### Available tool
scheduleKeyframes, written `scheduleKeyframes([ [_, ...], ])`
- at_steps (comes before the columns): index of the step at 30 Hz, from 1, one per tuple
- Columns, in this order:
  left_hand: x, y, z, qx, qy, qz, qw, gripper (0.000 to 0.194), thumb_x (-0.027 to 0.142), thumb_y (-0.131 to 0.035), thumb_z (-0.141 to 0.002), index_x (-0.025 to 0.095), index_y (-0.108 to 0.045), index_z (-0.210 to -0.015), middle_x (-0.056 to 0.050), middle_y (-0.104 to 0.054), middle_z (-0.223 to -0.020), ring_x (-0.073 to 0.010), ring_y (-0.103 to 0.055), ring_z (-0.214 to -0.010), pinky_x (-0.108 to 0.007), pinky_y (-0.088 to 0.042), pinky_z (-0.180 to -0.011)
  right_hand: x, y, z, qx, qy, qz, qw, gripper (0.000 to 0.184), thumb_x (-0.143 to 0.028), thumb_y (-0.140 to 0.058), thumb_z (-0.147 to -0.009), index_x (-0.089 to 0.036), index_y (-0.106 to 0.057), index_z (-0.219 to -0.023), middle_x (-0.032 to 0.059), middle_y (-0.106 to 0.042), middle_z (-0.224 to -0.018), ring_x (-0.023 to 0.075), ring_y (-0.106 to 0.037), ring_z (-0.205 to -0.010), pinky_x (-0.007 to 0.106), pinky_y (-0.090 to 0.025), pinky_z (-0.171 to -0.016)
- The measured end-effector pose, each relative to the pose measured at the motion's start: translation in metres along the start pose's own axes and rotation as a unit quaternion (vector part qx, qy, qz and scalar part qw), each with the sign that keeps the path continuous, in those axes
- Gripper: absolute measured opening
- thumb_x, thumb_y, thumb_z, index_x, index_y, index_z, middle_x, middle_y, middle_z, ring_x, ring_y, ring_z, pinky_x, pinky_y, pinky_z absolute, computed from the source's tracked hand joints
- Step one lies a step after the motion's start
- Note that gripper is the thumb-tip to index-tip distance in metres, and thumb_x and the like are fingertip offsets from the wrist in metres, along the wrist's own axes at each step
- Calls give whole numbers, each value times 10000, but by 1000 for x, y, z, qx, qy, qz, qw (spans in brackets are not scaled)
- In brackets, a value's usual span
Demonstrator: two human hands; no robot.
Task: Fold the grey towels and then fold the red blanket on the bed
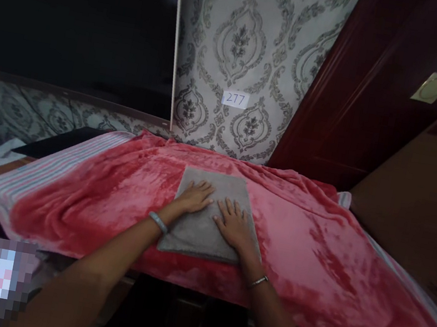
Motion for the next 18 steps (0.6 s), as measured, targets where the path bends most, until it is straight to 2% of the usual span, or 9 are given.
scheduleKeyframes([
  [5,-19,-19,-7,66,40,-31,997,622,480,-410,-989,256,-366,-1568,-114,-259,-1668,-320,-195,-1548,-597,-169,-1226,1,-2,1,-8,3,-1,1000,621,-551,-327,-1035,-330,-246,-1610,28,-150,-1689,328,-91,-1548,610,-163,-1201],
  [10,-22,-27,-6,77,29,-27,996,597,463,-404,-992,275,-387,-1558,-97,-291,-1660,-309,-216,-1544,-580,-169,-1232,-3,10,-5,-39,-13,-9,999,620,-545,-324,-1034,-312,-268,-1606,52,-146,-1689,340,-105,-1545,626,-170,-1190],
  [14,-26,-27,-7,89,33,-3,995,571,386,-333,-1012,244,-372,-1564,-92,-312,-1651,-272,-243,-1538,-550,-182,-1238,-26,20,-14,-45,1,-17,999,629,-525,-308,-1039,-257,-274,-1607,102,-168,-1681,320,-131,-1544,615,-198,-1187],
  [18,-32,-28,-6,98,49,27,994,572,266,-281,-1003,168,-366,-1561,-107,-344,-1635,-214,-275,-1528,-478,-184,-1253,-50,9,-9,-38,55,-8,998,662,-546,-329,-1030,-233,-266,-1610,109,-125,-1686,313,-74,-1553,623,-133,-1203],
])
Point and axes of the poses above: each hand's wrist, its own z-axis away from the middle knuckle, its own y-axis out of the back of the hand, x = y × z, the point moved 4 cm from there along -z, towards the middle knuckle
